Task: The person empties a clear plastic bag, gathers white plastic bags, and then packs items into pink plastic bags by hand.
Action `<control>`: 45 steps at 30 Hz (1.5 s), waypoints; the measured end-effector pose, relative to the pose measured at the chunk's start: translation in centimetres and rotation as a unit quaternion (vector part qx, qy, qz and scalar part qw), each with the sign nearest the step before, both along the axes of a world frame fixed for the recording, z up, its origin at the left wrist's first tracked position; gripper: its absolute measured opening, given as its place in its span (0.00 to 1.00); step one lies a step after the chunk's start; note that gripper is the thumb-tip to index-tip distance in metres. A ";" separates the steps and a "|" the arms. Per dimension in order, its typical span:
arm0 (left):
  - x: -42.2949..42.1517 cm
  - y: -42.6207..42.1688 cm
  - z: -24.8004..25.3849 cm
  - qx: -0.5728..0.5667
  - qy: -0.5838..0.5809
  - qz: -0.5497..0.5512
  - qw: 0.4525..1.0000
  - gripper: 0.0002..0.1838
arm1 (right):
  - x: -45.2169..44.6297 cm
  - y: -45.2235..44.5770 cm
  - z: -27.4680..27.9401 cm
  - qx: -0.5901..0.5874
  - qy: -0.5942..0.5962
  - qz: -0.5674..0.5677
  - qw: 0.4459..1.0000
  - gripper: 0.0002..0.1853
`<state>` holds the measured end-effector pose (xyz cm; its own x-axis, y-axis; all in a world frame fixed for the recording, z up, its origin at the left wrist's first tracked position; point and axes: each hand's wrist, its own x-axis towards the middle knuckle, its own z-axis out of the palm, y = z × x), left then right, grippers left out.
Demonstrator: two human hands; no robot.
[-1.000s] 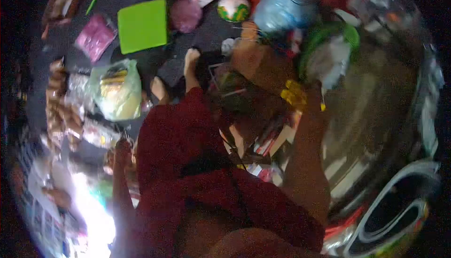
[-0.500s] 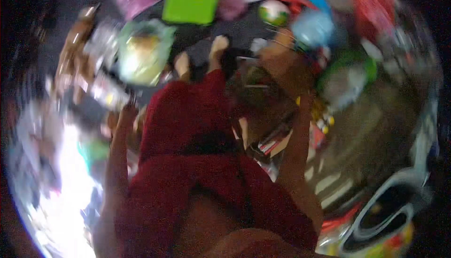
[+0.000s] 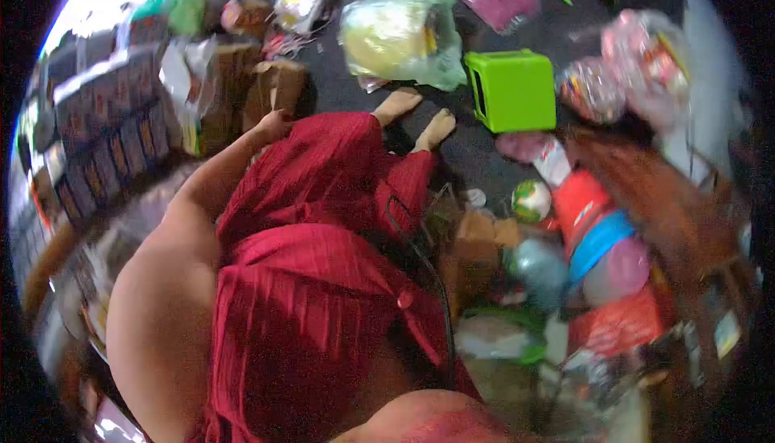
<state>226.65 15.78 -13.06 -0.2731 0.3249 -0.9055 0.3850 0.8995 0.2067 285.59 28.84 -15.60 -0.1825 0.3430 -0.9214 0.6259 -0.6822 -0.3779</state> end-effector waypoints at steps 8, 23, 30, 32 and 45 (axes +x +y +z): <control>8.5 -3.2 1.1 0.054 0.025 0.223 0.973 0.16 | -0.6 19.5 1.4 0.009 0.021 -0.080 0.997 0.20; 16.0 -3.7 2.1 0.041 0.062 0.434 0.898 0.17 | -7.1 32.5 3.2 0.031 0.025 0.398 0.917 0.15; 16.2 -4.8 3.2 0.098 0.171 0.498 0.844 0.20 | -20.8 35.3 9.3 0.003 -0.086 0.365 0.927 0.14; 16.4 -4.2 5.6 0.091 0.160 0.554 0.812 0.20 | -23.6 36.1 8.8 0.028 -0.030 0.451 0.892 0.15; 23.9 -5.5 7.8 0.052 0.161 0.663 0.730 0.17 | -37.5 35.0 8.9 0.063 0.034 0.518 0.853 0.22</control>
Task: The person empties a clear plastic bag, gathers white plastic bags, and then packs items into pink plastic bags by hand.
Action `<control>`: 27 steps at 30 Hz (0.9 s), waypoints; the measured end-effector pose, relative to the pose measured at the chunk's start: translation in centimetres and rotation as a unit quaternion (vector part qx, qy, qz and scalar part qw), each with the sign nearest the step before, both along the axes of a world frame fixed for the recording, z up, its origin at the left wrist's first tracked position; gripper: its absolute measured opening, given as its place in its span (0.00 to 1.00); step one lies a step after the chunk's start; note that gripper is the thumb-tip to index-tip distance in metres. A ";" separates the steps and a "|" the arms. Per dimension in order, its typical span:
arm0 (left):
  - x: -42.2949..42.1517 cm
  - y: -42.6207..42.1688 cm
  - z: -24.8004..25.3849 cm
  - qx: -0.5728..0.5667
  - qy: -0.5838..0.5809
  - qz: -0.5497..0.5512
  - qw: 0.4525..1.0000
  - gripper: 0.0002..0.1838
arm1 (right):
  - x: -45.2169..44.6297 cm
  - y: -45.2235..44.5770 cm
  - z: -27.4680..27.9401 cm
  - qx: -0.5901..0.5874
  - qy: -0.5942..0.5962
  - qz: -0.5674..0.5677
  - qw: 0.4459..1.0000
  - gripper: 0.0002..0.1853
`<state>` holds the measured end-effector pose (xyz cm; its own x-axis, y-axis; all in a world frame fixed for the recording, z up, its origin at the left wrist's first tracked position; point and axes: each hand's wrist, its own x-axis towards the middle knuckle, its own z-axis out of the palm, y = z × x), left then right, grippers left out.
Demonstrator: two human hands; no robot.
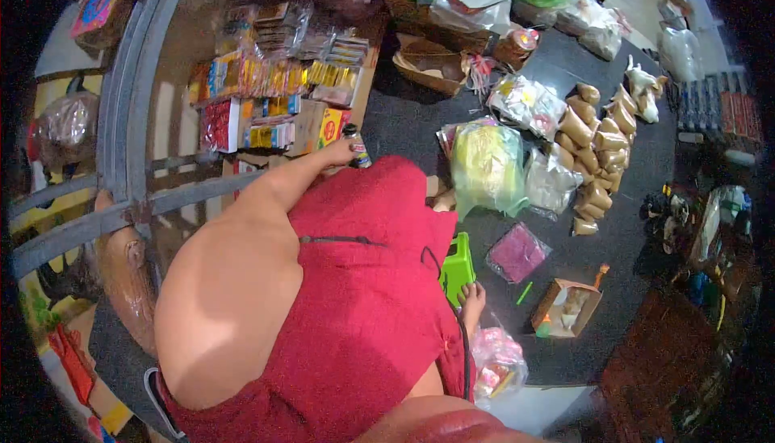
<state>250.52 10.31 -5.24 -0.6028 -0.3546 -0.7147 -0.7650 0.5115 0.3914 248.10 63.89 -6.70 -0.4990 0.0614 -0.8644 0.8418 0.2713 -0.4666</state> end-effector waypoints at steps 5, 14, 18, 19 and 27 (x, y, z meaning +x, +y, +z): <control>-1.7 0.9 -3.1 -0.004 -0.079 -0.043 0.996 0.16 | 3.7 3.0 0.0 0.003 -0.049 -0.039 0.998 0.21; -7.3 10.1 1.9 0.125 0.012 -0.028 0.992 0.17 | 11.8 10.0 -7.3 -0.017 -0.034 -0.154 0.987 0.12; -8.1 11.7 -0.4 0.132 -0.038 -0.081 0.987 0.15 | 11.5 11.5 -3.6 0.034 -0.010 -0.189 0.981 0.14; -8.6 12.4 0.8 0.136 -0.053 -0.093 0.985 0.14 | 11.5 11.8 -3.1 0.034 -0.014 -0.186 0.982 0.16; -15.4 15.5 1.1 0.086 -0.085 -0.231 0.966 0.14 | 17.5 13.3 -5.1 0.008 -0.034 -0.360 0.932 0.15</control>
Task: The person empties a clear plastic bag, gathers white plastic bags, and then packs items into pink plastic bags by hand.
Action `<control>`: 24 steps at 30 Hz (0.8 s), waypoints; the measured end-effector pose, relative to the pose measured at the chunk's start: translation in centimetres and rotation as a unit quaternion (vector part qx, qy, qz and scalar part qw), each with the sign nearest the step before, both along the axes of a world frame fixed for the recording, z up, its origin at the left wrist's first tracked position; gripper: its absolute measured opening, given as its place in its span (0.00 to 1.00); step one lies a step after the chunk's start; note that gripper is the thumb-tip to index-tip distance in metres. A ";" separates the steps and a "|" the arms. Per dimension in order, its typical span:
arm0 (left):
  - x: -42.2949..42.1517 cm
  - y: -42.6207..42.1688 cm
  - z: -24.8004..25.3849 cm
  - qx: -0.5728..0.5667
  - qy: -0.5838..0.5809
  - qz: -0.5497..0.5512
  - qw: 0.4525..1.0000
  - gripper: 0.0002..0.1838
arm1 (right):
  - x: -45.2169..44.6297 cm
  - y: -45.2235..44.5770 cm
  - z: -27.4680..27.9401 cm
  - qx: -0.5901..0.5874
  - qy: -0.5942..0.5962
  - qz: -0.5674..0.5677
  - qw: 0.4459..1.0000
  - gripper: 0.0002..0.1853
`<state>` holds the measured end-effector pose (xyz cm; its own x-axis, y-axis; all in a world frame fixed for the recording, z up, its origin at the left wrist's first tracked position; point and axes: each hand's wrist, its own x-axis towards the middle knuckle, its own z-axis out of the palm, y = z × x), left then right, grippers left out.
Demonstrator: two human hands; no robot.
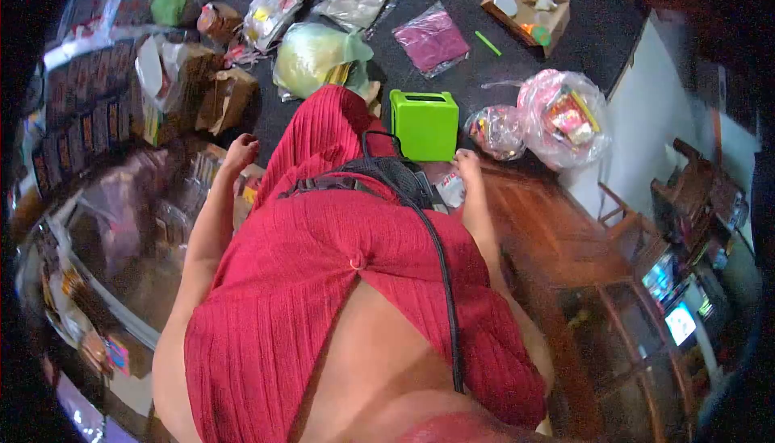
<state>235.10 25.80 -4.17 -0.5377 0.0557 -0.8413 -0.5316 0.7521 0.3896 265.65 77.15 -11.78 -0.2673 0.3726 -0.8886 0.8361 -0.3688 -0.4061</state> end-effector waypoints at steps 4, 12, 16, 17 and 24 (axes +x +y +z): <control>-5.5 3.6 0.6 0.032 0.020 -0.036 0.999 0.15 | 5.4 -1.7 -4.0 -0.028 0.050 -0.069 0.996 0.13; -19.8 12.8 -1.9 0.131 -0.060 -0.103 0.984 0.15 | 5.9 -3.3 -5.2 -0.029 0.077 -0.104 0.991 0.13; -25.9 19.4 -3.4 0.144 0.035 -0.179 0.973 0.15 | 1.9 -0.4 -5.4 0.052 0.136 -0.116 0.983 0.15; -28.9 18.8 -6.9 0.176 0.026 -0.212 0.961 0.15 | 0.7 0.7 -5.3 0.080 0.158 -0.117 0.977 0.15; -27.0 30.7 0.8 0.117 0.036 -0.226 0.966 0.18 | -7.5 10.0 -0.8 0.208 0.084 -0.039 0.974 0.18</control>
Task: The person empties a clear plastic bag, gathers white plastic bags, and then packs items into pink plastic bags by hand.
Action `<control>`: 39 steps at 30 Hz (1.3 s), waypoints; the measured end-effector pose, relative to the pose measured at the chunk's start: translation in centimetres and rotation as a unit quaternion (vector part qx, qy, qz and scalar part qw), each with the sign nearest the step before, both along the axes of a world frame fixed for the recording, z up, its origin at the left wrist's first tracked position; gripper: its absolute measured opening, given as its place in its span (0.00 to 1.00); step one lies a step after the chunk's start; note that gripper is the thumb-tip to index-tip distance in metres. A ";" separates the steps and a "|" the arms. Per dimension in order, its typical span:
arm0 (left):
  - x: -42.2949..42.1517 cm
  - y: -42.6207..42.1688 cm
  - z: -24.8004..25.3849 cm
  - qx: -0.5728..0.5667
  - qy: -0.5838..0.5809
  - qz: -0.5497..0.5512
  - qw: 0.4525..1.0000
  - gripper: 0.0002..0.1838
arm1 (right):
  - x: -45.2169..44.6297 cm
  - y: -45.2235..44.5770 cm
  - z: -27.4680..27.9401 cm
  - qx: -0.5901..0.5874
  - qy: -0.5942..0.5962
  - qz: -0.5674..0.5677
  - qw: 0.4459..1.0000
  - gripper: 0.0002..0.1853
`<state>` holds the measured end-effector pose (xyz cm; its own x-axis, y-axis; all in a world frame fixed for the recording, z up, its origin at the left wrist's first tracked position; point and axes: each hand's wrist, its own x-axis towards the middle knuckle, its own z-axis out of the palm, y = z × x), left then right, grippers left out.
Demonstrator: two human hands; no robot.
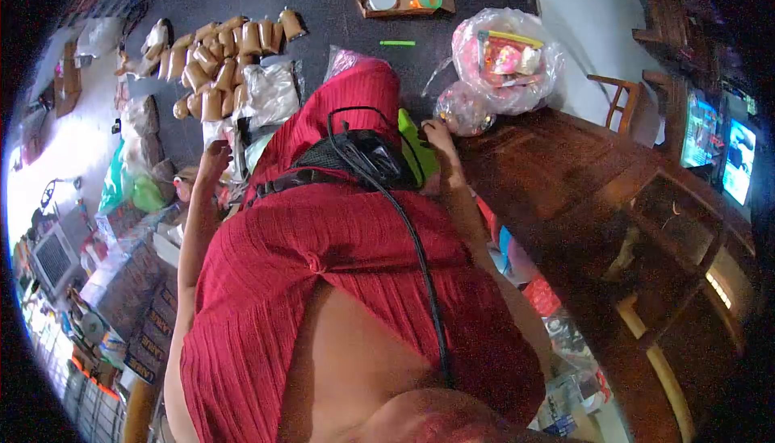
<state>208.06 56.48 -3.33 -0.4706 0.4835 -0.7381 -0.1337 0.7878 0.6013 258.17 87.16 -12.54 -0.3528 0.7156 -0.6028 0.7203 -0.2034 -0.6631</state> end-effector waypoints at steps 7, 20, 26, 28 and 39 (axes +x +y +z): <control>3.9 -4.1 -7.0 0.042 -0.077 0.052 0.995 0.14 | -1.1 4.9 7.1 -0.304 0.135 -0.150 0.931 0.14; 20.4 4.5 -9.3 -0.121 -0.071 -0.114 0.984 0.20 | 0.6 22.7 1.5 -0.361 0.056 -0.004 0.931 0.09; 22.6 12.0 -1.0 -0.267 -0.022 0.112 0.957 0.22 | -10.7 30.3 4.3 -0.332 0.139 -0.007 0.933 0.06; 21.7 13.7 -0.1 -0.245 -0.043 0.145 0.958 0.23 | -14.9 29.6 4.7 -0.270 0.133 0.194 0.934 0.06; 15.7 19.7 -22.6 0.018 0.046 0.241 0.969 0.16 | -25.8 17.9 -10.2 -0.084 -0.075 0.670 0.734 0.13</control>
